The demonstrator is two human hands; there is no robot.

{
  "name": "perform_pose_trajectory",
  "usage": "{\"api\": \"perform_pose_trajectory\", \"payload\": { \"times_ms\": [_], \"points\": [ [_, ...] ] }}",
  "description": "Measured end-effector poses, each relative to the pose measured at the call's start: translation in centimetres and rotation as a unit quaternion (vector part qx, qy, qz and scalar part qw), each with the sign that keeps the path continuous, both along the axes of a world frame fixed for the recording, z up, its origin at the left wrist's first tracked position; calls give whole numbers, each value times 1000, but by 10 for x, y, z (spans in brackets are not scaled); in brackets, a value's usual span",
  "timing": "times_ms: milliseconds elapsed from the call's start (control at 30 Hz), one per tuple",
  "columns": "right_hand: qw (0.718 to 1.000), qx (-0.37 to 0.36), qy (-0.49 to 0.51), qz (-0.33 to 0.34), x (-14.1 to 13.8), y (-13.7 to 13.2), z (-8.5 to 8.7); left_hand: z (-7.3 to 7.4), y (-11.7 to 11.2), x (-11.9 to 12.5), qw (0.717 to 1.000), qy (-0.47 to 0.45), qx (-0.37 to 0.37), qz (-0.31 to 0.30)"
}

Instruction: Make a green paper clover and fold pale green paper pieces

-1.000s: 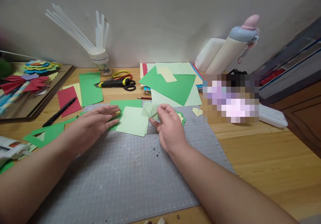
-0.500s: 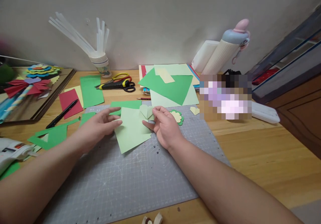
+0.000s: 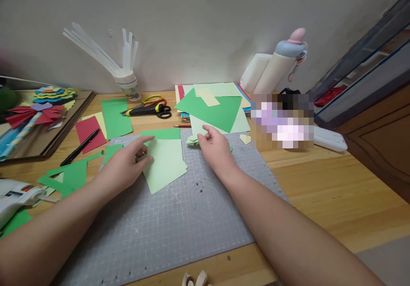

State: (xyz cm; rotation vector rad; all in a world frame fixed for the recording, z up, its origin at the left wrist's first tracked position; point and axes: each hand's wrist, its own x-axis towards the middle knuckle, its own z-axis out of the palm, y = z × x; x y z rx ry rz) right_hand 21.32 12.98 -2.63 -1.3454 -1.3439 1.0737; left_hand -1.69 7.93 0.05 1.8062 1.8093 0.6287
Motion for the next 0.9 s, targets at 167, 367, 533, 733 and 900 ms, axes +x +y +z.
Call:
{"api": "perform_pose_trajectory", "payload": {
  "times_ms": [167, 367, 533, 733, 900],
  "points": [
    [989, 84, -116, 32, -12, -20, 1, -1, 2, -5, 1000, -10, -9, -3],
    [966, 98, -181, 156, -22, -39, 3, 5, -2, -5, 999, -9, 26, 44],
    [971, 62, -172, 153, -20, -36, 2, 8, -1, -5, 992, 77, 87, 53],
    [991, -39, 104, 77, -22, -40, 13, 13, -9, -2, 941, 75, 325, 52],
    [808, -312, 422, 268, -24, -49, 34, 17, -27, 5, 806, 147, 557, -137]
  ]
}}
